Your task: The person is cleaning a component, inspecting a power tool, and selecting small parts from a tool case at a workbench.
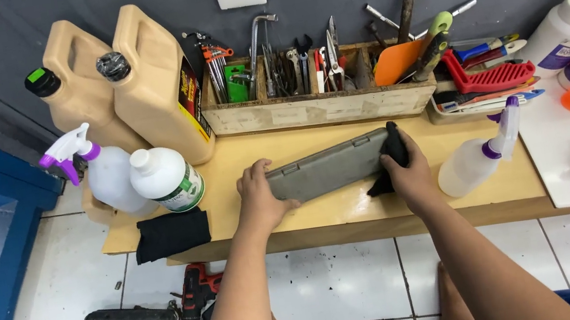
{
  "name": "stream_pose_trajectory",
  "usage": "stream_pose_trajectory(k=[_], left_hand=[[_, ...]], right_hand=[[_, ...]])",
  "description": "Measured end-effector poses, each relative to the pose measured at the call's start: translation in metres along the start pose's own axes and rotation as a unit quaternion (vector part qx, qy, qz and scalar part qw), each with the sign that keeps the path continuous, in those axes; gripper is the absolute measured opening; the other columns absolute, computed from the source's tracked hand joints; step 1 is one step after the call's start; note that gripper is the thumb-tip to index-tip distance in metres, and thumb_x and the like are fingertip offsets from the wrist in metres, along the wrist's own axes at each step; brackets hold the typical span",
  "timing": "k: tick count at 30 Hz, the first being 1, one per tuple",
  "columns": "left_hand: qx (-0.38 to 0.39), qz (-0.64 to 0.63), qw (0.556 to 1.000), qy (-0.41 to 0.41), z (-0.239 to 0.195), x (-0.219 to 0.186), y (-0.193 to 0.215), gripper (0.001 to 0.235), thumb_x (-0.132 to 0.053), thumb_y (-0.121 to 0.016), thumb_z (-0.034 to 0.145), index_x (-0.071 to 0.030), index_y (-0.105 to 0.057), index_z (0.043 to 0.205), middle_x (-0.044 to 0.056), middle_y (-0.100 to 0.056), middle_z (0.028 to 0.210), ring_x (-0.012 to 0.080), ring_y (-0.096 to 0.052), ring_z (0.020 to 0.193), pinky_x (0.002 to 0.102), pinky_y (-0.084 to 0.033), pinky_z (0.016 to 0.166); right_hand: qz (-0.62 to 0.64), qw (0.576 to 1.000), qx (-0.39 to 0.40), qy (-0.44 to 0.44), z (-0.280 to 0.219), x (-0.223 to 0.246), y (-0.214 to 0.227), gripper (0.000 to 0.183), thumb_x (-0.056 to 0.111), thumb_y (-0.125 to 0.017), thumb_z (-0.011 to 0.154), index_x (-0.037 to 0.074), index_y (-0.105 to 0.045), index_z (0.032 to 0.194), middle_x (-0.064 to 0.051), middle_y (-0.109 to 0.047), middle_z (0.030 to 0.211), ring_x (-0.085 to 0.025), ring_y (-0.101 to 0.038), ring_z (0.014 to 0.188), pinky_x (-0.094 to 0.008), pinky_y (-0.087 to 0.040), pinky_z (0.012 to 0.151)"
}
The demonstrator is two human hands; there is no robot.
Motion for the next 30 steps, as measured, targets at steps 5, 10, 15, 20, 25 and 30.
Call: stream_pose_trajectory(k=[5, 10, 15, 20, 25, 30], left_hand=[[-0.035, 0.036, 0.998, -0.039, -0.004, 0.004, -0.002, 0.072, -0.008, -0.091, 0.065, -0.013, -0.058, 0.129, 0.005, -0.048, 0.122, 0.0314, -0.04, 0.132, 0.042, -0.045, 0.109], [-0.049, -0.029, 0.994, -0.095, -0.011, 0.0, -0.006, 0.051, -0.002, -0.087, 0.067, -0.008, -0.066, 0.113, 0.011, -0.06, 0.115, 0.0372, -0.057, 0.121, 0.046, -0.052, 0.101], [-0.057, -0.052, 0.991, -0.111, -0.012, 0.002, -0.012, 0.043, -0.007, -0.086, 0.071, -0.012, -0.069, 0.109, 0.007, -0.064, 0.105, 0.0322, -0.065, 0.112, 0.042, -0.056, 0.093], [-0.061, -0.058, 0.991, -0.108, -0.013, -0.002, -0.012, 0.042, -0.007, -0.085, 0.072, -0.012, -0.068, 0.11, 0.007, -0.064, 0.104, 0.0331, -0.065, 0.111, 0.043, -0.056, 0.093], [-0.051, -0.048, 0.993, -0.094, -0.014, 0.0, -0.013, 0.038, -0.003, -0.079, 0.076, -0.014, -0.067, 0.11, 0.006, -0.062, 0.105, 0.0333, -0.065, 0.112, 0.043, -0.056, 0.095], [-0.047, -0.054, 0.993, -0.089, -0.017, -0.003, -0.009, 0.036, -0.003, -0.078, 0.077, -0.013, -0.068, 0.11, 0.005, -0.062, 0.104, 0.0333, -0.066, 0.11, 0.044, -0.057, 0.094]], right_hand=[[0.089, 0.992, -0.006, 0.085, -0.005, -0.002, -0.004, 0.056, 0.005, -0.049, 0.097, 0.005, -0.043, 0.152, -0.029, -0.046, 0.147, -0.041, -0.039, 0.142, -0.052, -0.032, 0.118], [0.012, 0.983, -0.053, 0.173, 0.004, -0.009, -0.005, 0.047, 0.02, -0.047, 0.101, 0.011, -0.05, 0.147, -0.018, -0.049, 0.147, -0.038, -0.038, 0.143, -0.051, -0.03, 0.118], [-0.214, 0.903, -0.104, 0.358, -0.003, -0.002, -0.024, 0.031, 0.017, -0.044, 0.109, 0.01, -0.061, 0.135, -0.015, -0.048, 0.148, -0.045, -0.03, 0.147, -0.055, -0.03, 0.117], [-0.256, 0.844, -0.104, 0.46, -0.017, 0.002, -0.06, 0.027, 0.012, -0.055, 0.101, 0.004, -0.066, 0.125, -0.016, -0.06, 0.14, -0.042, -0.044, 0.139, -0.048, -0.04, 0.113], [-0.278, 0.799, -0.009, 0.534, -0.068, 0.01, -0.134, 0.042, 0.016, -0.055, 0.095, 0.01, -0.061, 0.136, -0.013, -0.059, 0.143, -0.031, -0.052, 0.135, -0.042, -0.041, 0.112], [-0.343, 0.767, -0.01, 0.542, -0.078, 0.049, -0.112, 0.037, 0.022, -0.05, 0.098, 0.026, -0.064, 0.133, 0.0, -0.066, 0.131, -0.018, -0.056, 0.131, -0.036, -0.043, 0.11]])
Point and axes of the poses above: each hand's wrist, its own z-axis towards the middle knuckle, its own y-axis out of the back of the hand, x = y × z, the point moved 7 cm from there along z, towards the middle knuckle
